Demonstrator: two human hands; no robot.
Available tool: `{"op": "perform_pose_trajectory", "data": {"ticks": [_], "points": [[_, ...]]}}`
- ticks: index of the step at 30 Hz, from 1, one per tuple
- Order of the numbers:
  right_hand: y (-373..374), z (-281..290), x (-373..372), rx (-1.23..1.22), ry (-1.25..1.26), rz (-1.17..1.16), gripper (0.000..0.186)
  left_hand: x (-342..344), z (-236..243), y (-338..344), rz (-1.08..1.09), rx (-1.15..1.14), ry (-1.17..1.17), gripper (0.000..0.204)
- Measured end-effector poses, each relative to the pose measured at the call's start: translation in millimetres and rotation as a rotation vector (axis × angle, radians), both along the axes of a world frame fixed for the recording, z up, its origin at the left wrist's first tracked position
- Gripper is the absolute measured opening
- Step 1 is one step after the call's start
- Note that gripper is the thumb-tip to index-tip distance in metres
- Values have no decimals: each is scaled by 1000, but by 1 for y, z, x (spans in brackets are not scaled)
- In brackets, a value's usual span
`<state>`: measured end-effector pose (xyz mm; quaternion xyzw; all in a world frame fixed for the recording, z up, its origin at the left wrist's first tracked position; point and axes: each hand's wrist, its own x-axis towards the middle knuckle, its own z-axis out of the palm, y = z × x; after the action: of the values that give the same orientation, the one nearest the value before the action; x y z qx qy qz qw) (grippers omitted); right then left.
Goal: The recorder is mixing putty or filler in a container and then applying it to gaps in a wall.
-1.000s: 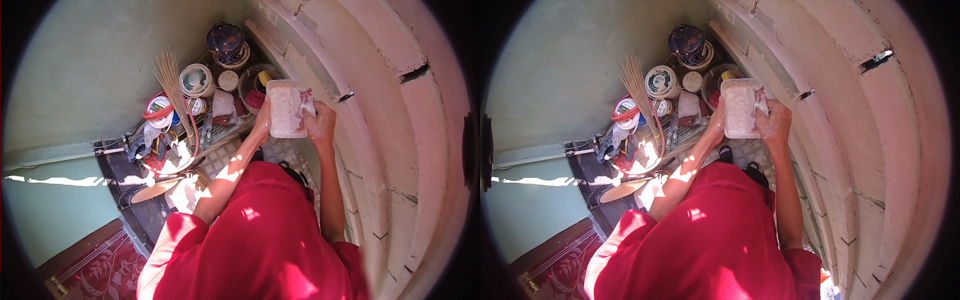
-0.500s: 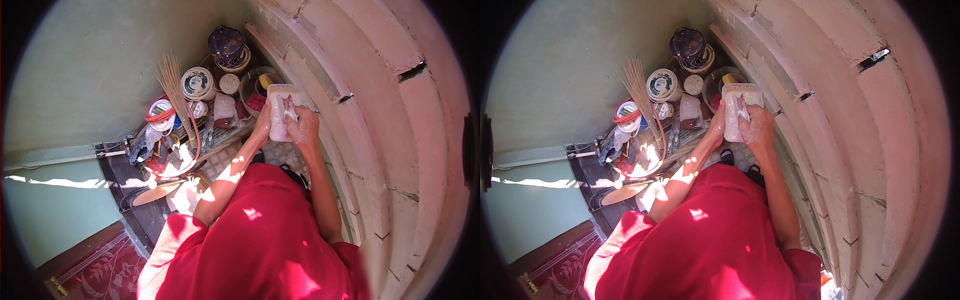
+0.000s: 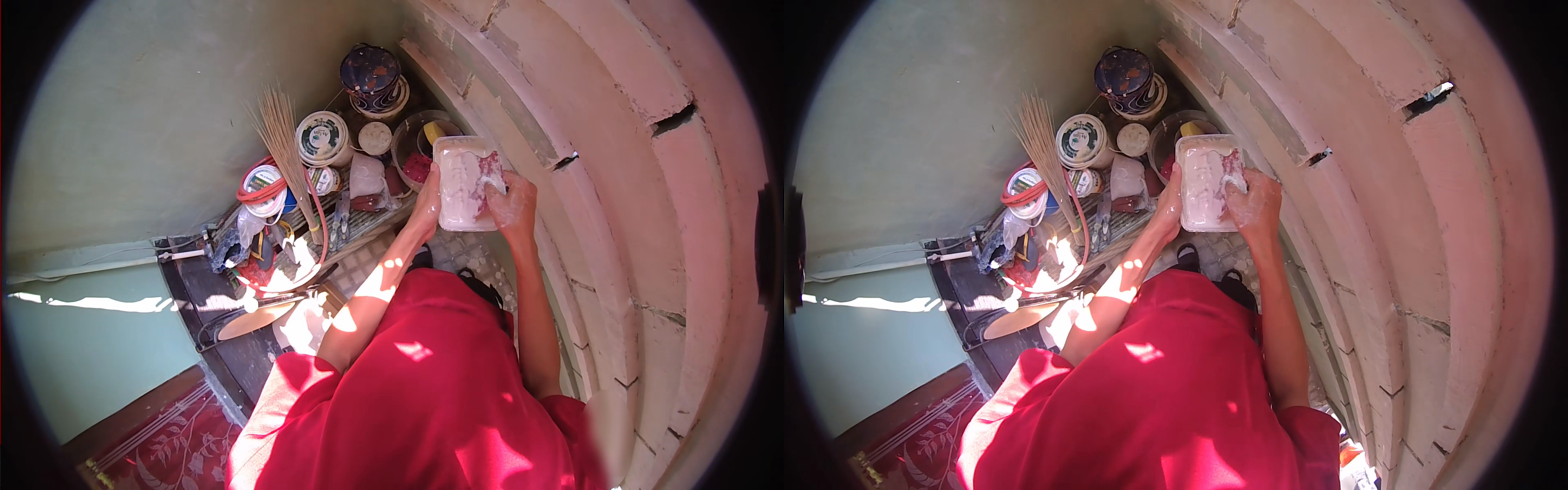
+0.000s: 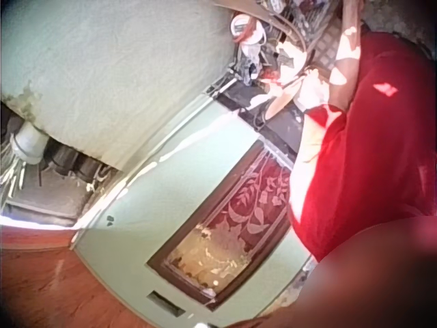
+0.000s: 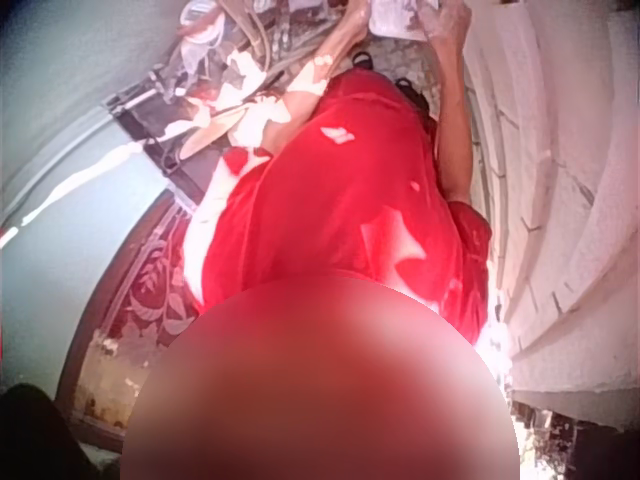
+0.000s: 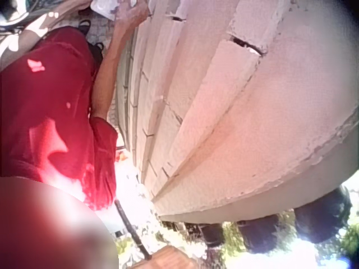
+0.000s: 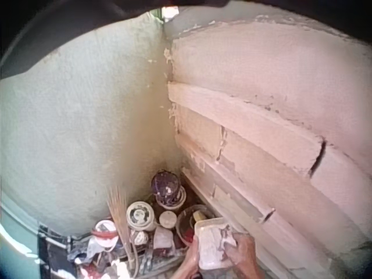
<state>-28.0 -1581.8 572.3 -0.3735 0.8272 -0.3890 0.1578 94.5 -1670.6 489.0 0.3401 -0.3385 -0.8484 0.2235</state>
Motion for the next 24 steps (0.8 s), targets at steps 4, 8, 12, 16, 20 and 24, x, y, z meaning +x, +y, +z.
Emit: {"op": "perform_pose_trajectory", "data": {"ticks": [4, 8, 12, 16, 20, 24], "points": [[6, 10, -13, 34, 33, -37, 24, -1, 0, -4, 5, 20, -34, 69], [6, 24, -15, -28, 100, 7, 23, -4, -17, -10, -31, 4, -37, 69], [2, 8, 2, -65, 328, 79, 20, -8, -38, -11, -51, -46, -34, 68], [-3, 15, 19, -33, 210, 114, 21, -9, -39, -9, -54, -78, -26, 67], [-3, 11, 17, -74, 183, 216, 23, -9, -32, -7, -40, -60, -28, 65], [-2, 20, -2, -55, 68, 208, 22, -13, -14, -5, 6, 0, -31, 65]]}}
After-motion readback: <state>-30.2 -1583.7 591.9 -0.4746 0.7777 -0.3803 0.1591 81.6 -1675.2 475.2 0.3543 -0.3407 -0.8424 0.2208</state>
